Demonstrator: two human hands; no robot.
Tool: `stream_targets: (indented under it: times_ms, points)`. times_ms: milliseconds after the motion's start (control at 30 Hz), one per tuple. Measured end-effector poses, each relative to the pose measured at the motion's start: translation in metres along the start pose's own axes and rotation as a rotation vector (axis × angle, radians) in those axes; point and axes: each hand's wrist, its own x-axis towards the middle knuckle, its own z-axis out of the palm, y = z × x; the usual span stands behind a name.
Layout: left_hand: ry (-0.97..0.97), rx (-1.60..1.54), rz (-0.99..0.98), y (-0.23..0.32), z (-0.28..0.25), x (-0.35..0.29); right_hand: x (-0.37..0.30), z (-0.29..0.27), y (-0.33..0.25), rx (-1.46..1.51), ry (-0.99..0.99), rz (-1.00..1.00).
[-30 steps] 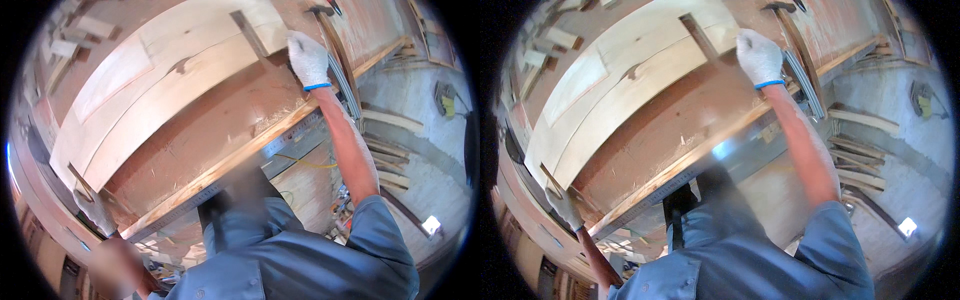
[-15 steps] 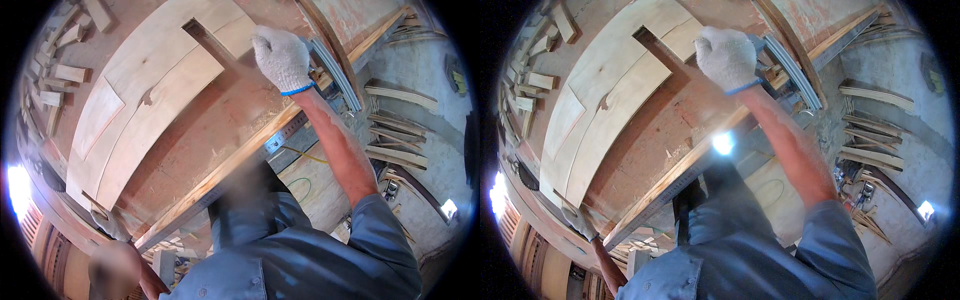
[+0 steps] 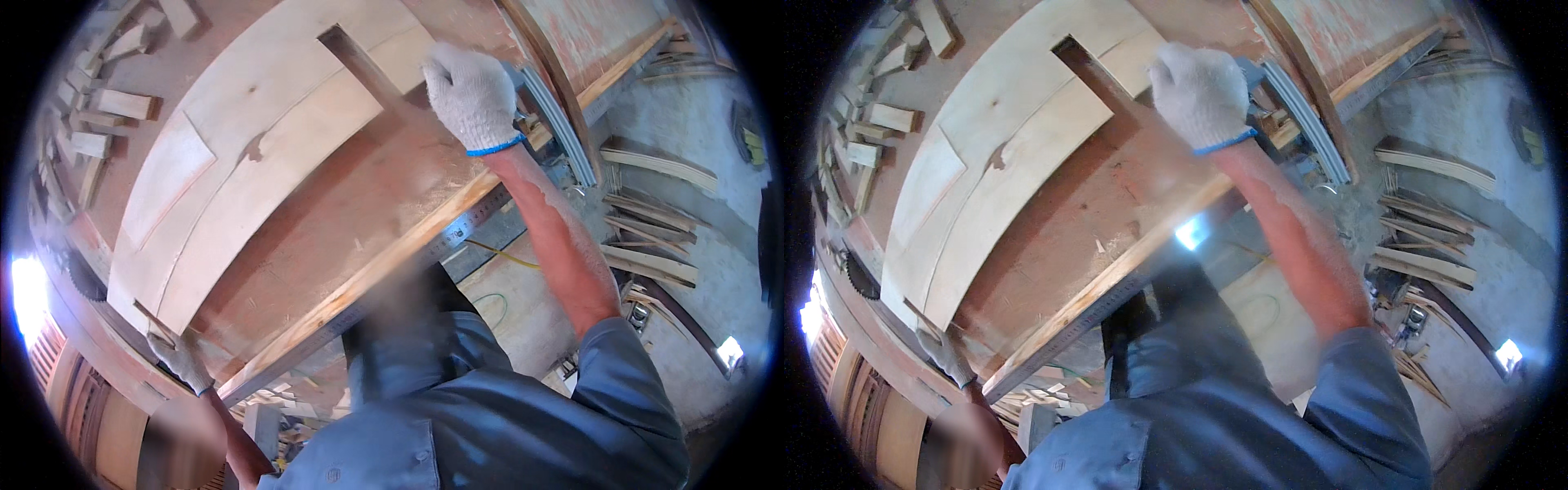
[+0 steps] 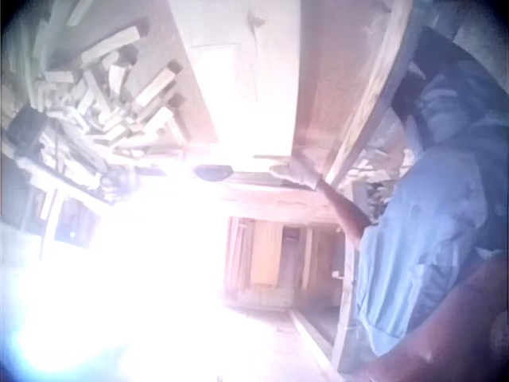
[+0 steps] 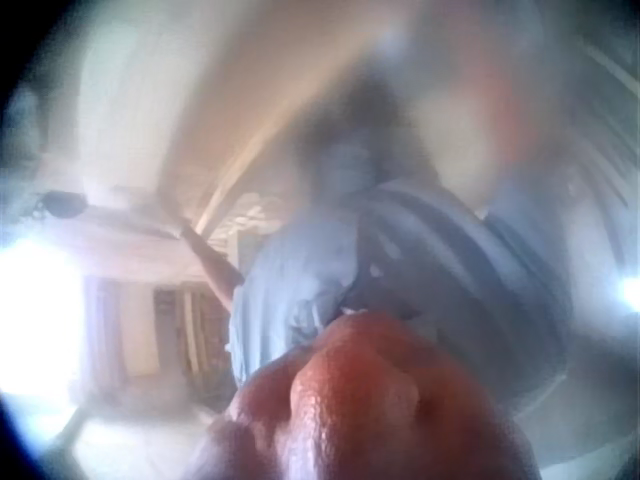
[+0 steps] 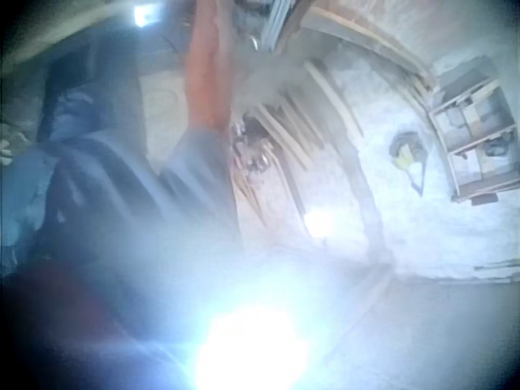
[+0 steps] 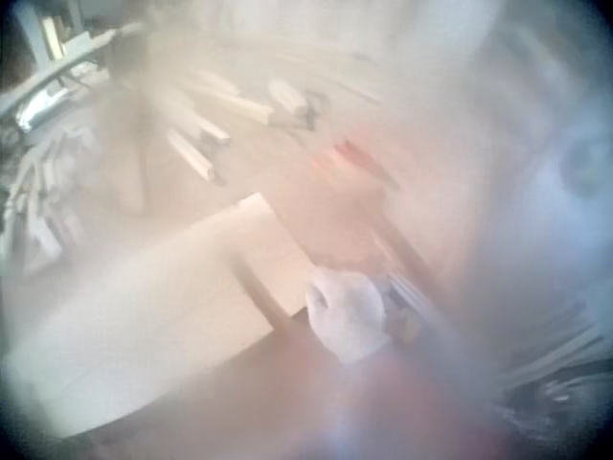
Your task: The person assembles a wooden frame by positioning small wooden pieces onto a larger board and securing them with a pneumatic nail gun. They repeatedly pick up pieces, align them, and drive nails into the joints. The person also uses a hammer to tap pieces into place and flips the assembly to work on different sides.
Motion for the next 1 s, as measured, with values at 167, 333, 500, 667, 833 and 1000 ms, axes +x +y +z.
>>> stream_targets:
  times_ms: [167, 333, 500, 667, 833, 1000]
  points:
    - [-0.317, 0.650, -0.040, 0.112, -0.065, 0.013, -0.001, 0.002, 0.003, -0.020, 0.022, 0.032]
    - [0.149, 0.174, 0.512, 0.273, -0.020, 0.015, 0.002, 0.003, 0.001, -0.017, 0.021, 0.010]
    - [-0.007, 0.035, 0.797, 0.473, 0.101, 0.010, 0.004, 0.001, 0.002, -0.020, 0.027, -0.004]
    - [0.043, 0.137, 0.821, 0.486, 0.148, 0.011, 0.002, -0.017, 0.000, 0.028, -0.041, 0.037]
    - [0.026, 0.155, 0.798, 0.486, 0.143, 0.007, -0.034, -0.081, 0.004, 0.163, 0.094, 0.033]
    - [0.011, 0.087, 0.796, 0.495, 0.141, 0.007, -0.091, -0.111, 0.013, -0.032, -0.321, 0.253]
